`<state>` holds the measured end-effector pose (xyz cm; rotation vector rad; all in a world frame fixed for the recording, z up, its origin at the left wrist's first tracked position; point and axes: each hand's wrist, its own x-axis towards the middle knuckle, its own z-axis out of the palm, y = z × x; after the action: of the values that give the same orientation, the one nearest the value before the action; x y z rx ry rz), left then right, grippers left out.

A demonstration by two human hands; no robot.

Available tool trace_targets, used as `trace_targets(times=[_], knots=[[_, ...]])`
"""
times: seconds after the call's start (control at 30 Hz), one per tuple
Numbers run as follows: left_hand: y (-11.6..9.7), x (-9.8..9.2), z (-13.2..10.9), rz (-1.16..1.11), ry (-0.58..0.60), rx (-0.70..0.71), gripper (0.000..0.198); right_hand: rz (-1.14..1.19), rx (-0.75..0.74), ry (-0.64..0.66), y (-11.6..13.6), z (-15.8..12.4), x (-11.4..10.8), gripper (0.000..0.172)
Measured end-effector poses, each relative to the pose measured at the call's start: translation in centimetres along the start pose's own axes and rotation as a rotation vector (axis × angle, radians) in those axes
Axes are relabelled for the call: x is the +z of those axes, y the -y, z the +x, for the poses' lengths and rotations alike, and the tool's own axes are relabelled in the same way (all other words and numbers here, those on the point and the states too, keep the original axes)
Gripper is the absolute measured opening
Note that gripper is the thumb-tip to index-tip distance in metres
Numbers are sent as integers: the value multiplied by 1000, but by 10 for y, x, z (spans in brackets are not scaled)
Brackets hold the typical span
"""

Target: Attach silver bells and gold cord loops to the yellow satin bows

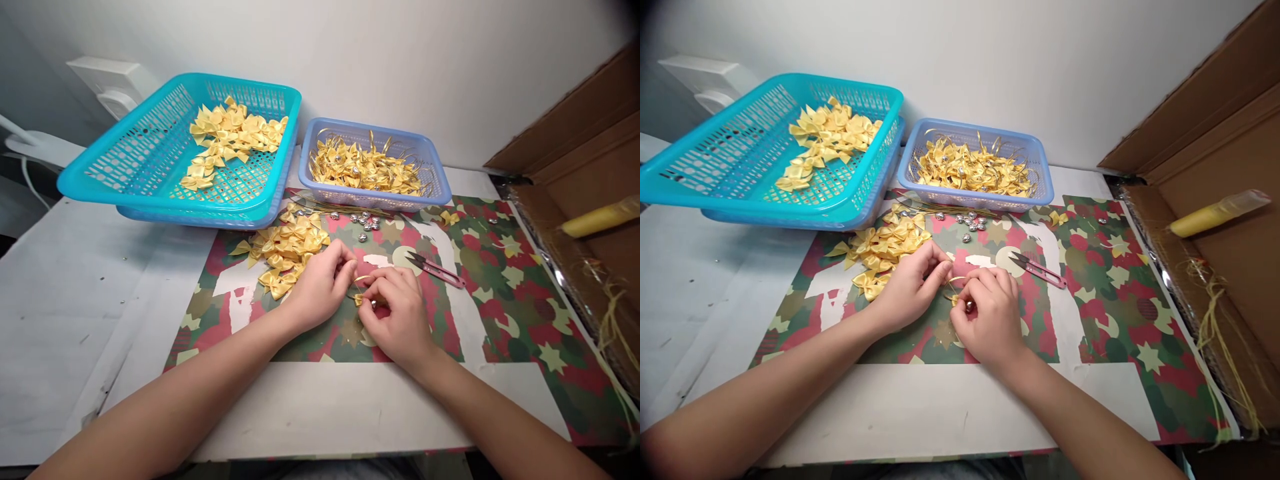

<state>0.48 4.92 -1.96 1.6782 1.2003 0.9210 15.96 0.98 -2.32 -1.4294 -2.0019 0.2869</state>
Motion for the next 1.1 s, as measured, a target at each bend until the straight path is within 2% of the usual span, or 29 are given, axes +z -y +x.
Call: trace_targets(times=[0.77, 1.0, 1.1], knots=[[-2, 4, 0, 21, -62, -20, 15, 1, 1, 14, 0, 1, -2, 19], [0, 4, 2, 4, -33, -16, 14, -6, -17, -60, 1, -1, 0, 15], [0, 2, 2, -1, -10, -11, 14, 40, -77, -95, 1, 3, -7, 11]])
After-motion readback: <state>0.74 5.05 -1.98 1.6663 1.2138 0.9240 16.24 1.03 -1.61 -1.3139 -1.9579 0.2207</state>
